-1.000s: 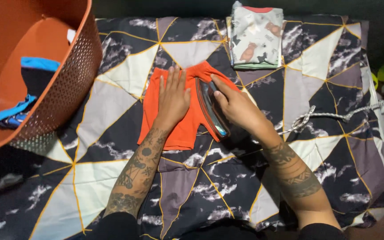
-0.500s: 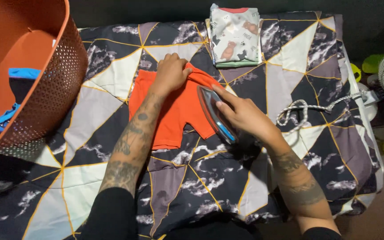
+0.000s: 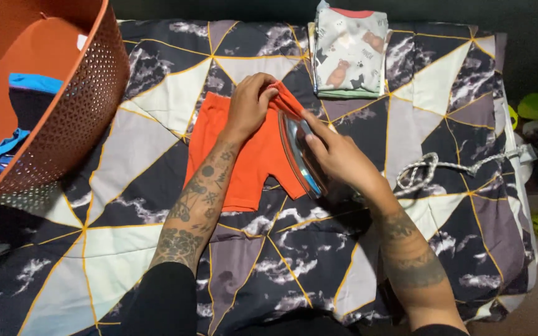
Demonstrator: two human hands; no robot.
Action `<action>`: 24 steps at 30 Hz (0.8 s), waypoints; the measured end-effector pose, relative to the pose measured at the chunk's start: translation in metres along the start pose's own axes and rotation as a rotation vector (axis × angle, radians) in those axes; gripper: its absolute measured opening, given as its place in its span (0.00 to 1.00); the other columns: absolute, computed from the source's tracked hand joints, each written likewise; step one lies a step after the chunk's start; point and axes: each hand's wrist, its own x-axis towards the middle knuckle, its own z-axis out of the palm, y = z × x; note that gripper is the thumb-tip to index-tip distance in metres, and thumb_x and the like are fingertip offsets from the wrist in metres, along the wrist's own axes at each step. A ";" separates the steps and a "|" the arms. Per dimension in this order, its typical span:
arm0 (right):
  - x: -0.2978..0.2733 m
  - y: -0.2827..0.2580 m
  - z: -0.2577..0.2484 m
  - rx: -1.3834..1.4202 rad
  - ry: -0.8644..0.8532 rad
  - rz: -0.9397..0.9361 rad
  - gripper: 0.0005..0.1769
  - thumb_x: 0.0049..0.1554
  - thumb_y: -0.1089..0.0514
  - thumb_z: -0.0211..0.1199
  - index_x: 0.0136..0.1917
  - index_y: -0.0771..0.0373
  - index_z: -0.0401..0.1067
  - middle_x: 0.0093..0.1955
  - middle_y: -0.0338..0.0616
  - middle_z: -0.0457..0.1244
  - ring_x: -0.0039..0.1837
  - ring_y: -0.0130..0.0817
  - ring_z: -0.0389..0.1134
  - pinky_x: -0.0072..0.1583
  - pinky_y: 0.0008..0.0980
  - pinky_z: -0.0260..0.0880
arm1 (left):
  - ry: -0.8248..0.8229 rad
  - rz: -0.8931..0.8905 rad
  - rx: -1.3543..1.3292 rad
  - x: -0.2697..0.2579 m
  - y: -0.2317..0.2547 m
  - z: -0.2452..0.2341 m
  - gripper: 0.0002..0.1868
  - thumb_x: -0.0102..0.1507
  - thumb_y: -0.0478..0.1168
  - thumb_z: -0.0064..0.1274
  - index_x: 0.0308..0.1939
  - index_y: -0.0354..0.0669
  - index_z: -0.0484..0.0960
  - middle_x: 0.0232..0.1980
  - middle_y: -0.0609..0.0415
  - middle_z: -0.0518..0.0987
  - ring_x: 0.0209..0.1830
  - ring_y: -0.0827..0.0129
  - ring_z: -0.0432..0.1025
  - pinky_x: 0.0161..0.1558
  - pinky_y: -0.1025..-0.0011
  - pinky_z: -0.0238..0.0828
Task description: Iron and fold a pair of orange shorts.
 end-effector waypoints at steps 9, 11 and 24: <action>-0.012 -0.044 -0.015 -0.007 -0.110 0.296 0.33 0.64 0.48 0.51 0.81 0.37 0.54 0.42 0.67 0.70 0.44 0.59 0.72 0.50 0.47 0.73 | -0.014 -0.080 -0.072 0.003 -0.004 -0.002 0.09 0.65 0.36 0.59 0.48 0.37 0.81 0.43 0.46 0.84 0.42 0.57 0.80 0.44 0.64 0.76; 0.003 -0.018 -0.004 -0.010 -0.042 0.140 0.31 0.65 0.49 0.52 0.80 0.41 0.55 0.47 0.66 0.69 0.47 0.60 0.72 0.51 0.47 0.72 | -0.028 -0.094 -0.078 0.002 -0.003 -0.001 0.10 0.65 0.37 0.58 0.48 0.37 0.81 0.44 0.46 0.84 0.43 0.57 0.81 0.44 0.64 0.76; 0.010 -0.008 -0.022 -0.074 -0.114 0.139 0.32 0.64 0.46 0.48 0.80 0.38 0.52 0.53 0.65 0.69 0.53 0.63 0.72 0.56 0.50 0.71 | -0.068 -0.066 -0.018 0.000 -0.017 0.002 0.20 0.62 0.34 0.61 0.58 0.41 0.77 0.44 0.46 0.84 0.46 0.54 0.80 0.48 0.62 0.75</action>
